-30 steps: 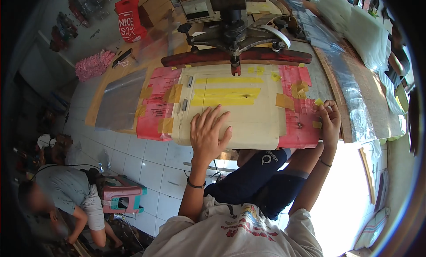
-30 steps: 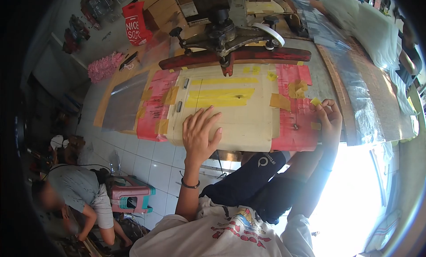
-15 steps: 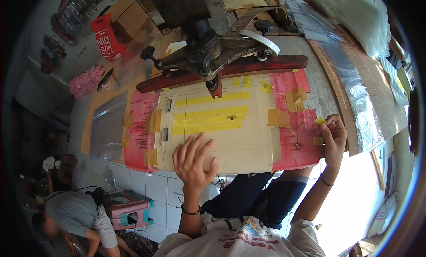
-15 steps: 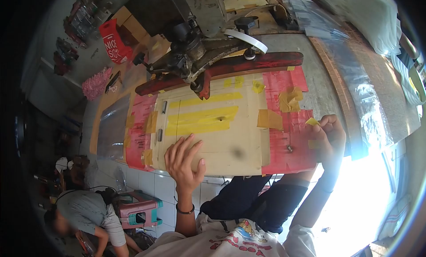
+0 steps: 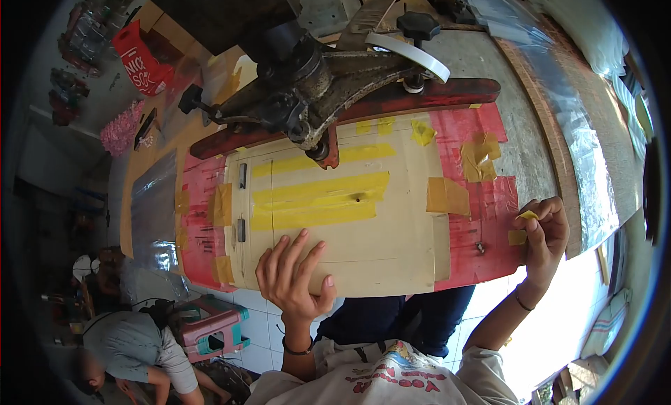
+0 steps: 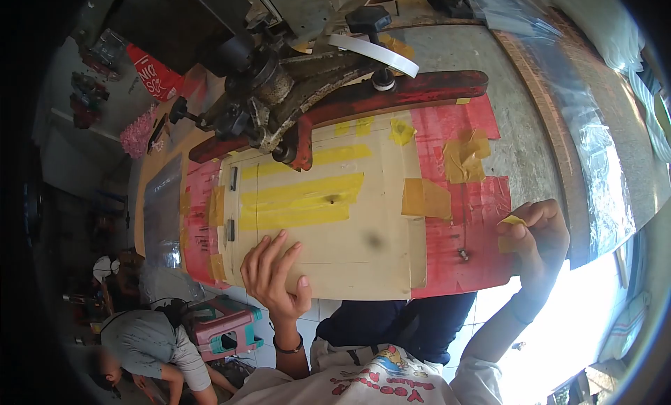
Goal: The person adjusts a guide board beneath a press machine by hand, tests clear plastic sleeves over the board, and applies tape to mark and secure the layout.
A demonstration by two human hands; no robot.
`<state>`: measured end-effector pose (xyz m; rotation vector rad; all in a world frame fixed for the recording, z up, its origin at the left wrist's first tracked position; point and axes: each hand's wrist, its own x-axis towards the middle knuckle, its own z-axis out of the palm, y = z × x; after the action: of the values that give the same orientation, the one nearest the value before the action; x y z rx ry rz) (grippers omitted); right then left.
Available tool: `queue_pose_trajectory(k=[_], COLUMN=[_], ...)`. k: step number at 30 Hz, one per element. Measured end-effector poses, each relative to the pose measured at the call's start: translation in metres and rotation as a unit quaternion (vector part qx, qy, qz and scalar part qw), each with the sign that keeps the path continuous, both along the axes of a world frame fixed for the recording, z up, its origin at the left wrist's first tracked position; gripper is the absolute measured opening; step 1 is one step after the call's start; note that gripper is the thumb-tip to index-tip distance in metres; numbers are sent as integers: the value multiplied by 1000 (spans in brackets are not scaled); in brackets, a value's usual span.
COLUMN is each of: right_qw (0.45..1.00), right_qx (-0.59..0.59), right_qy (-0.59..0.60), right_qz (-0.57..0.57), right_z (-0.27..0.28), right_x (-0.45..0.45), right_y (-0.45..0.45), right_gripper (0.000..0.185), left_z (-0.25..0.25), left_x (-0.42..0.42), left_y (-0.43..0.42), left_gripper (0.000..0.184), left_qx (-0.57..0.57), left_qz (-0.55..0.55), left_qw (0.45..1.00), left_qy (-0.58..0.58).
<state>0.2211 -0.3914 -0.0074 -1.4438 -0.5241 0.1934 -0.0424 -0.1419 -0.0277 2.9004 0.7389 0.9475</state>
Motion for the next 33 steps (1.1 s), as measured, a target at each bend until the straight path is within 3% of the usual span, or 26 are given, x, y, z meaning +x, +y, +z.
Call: queue_pose_trajectory(k=[13, 22, 25, 33], right_qw=[1000, 1000, 1000, 998], right_qx=[-12, -23, -15, 14], right_qy=[0, -4, 5, 40], right_qz=[-20, 15, -20, 53], right_z=[-1, 1, -1, 1], right_x=[-1, 0, 0, 3], right_y=[0, -1, 3, -1], right_gripper=[25, 13, 19, 8], left_z=[-3, -6, -8, -3], left_x=[-1, -2, -2, -1], left_y=[1, 3, 4, 2], left_gripper=[41, 41, 40, 39], left_qx=[6, 18, 22, 19], left_qz=[-2, -5, -7, -29], left_qw=[1000, 999, 999, 998], left_qy=[-12, -27, -30, -46])
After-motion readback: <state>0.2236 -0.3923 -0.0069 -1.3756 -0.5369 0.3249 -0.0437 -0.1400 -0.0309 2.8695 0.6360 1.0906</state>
